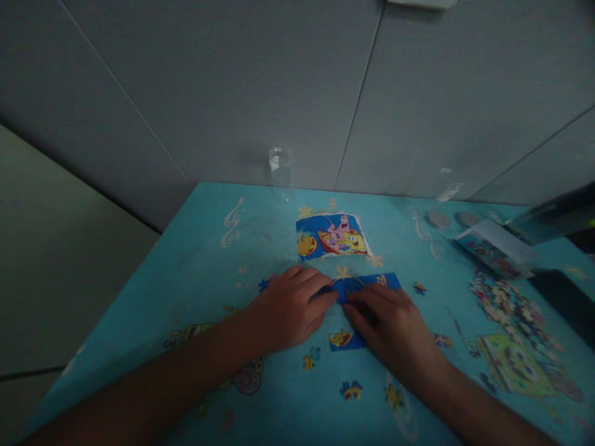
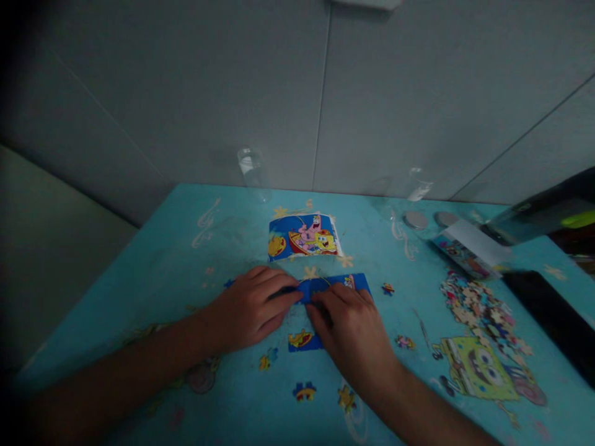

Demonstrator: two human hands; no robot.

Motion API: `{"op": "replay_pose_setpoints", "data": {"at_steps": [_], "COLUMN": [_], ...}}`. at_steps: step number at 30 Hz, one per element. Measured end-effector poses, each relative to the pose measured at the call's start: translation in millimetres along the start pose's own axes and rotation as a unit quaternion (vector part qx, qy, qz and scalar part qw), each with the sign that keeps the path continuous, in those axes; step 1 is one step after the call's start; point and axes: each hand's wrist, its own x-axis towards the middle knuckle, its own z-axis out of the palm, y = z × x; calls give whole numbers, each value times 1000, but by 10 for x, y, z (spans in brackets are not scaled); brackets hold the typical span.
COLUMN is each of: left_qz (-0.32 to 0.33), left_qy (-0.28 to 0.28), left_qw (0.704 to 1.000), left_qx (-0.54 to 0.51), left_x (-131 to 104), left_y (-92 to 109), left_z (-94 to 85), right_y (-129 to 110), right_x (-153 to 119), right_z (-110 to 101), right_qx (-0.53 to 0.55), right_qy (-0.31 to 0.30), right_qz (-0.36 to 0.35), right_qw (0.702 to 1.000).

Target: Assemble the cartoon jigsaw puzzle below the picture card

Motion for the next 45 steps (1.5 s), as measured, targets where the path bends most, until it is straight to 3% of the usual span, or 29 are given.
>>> {"op": "replay_pose_setpoints", "data": {"at_steps": [45], "left_qz": [11], "left_qy": [3], "left_qw": [1000], "left_qx": [0], "left_x": [-2], "left_y": [1], "left_z": [-10], "right_y": [-18], "right_x": [-107], "right_z": [-14], "right_qx": [55], "right_qy": [31], "right_qz": [-9], "right_qw": [998]}}
